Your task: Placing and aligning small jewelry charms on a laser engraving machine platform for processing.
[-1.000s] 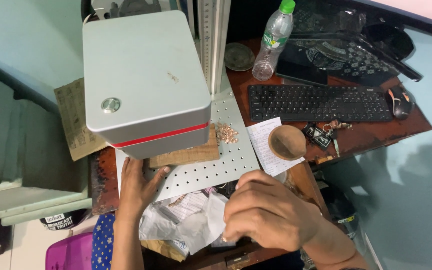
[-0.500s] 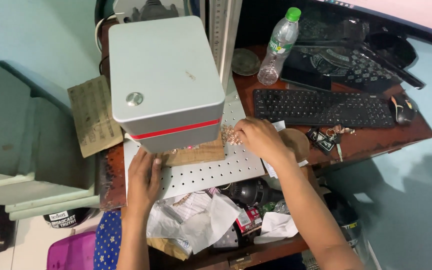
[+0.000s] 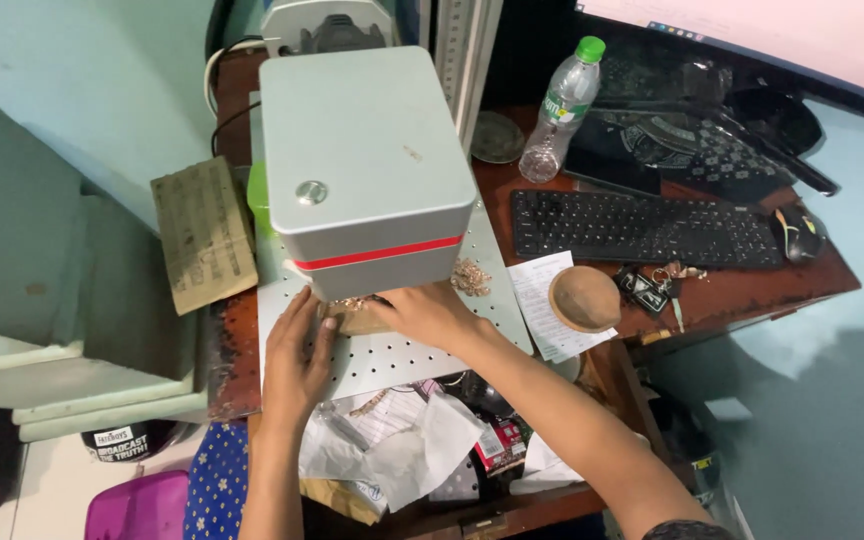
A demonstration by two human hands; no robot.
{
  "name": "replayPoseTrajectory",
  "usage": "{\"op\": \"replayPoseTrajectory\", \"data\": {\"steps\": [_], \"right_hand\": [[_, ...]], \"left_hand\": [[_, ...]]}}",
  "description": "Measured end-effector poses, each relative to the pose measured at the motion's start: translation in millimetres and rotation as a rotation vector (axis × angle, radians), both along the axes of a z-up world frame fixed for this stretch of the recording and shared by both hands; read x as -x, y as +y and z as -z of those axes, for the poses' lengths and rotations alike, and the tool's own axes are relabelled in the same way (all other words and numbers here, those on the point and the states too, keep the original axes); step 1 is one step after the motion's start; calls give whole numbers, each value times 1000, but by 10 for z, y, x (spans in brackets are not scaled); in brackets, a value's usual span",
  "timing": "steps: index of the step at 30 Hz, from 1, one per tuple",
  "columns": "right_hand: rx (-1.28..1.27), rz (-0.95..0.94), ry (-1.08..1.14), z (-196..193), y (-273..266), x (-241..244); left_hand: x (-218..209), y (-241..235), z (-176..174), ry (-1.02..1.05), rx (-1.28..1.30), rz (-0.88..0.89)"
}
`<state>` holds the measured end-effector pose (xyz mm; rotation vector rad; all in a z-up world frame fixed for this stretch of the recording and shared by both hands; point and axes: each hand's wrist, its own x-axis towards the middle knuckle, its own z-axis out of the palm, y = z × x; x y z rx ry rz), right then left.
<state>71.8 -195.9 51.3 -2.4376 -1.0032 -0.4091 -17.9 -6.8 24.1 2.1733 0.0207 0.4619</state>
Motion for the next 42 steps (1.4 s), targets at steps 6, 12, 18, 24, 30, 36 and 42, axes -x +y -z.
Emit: {"op": "replayPoseTrajectory", "data": {"steps": [6,12,18,24,30,36,42], "right_hand": [[26,22,3,-172,84,-2],[97,-76,177,-188,88,-129],[240,-41,316,-349,130,-146],[87,-205,371,-562,73,21],[110,-240,95,-31,-184,57],[-69,-356,-156,28,-376,203],[-139,-356,-146,-24,-588,314]], "left_hand": [[71,-32,-163,34,28,-13],[78,-25,-170,51,15,-22],[66,-5,-137,57,13,-33],[60,11,39,-153,-101,-43],[174,-254,-90,-148,221,-21],[235,-429,-88,241,554,163],[202,-538,9,336,679,283]]}}
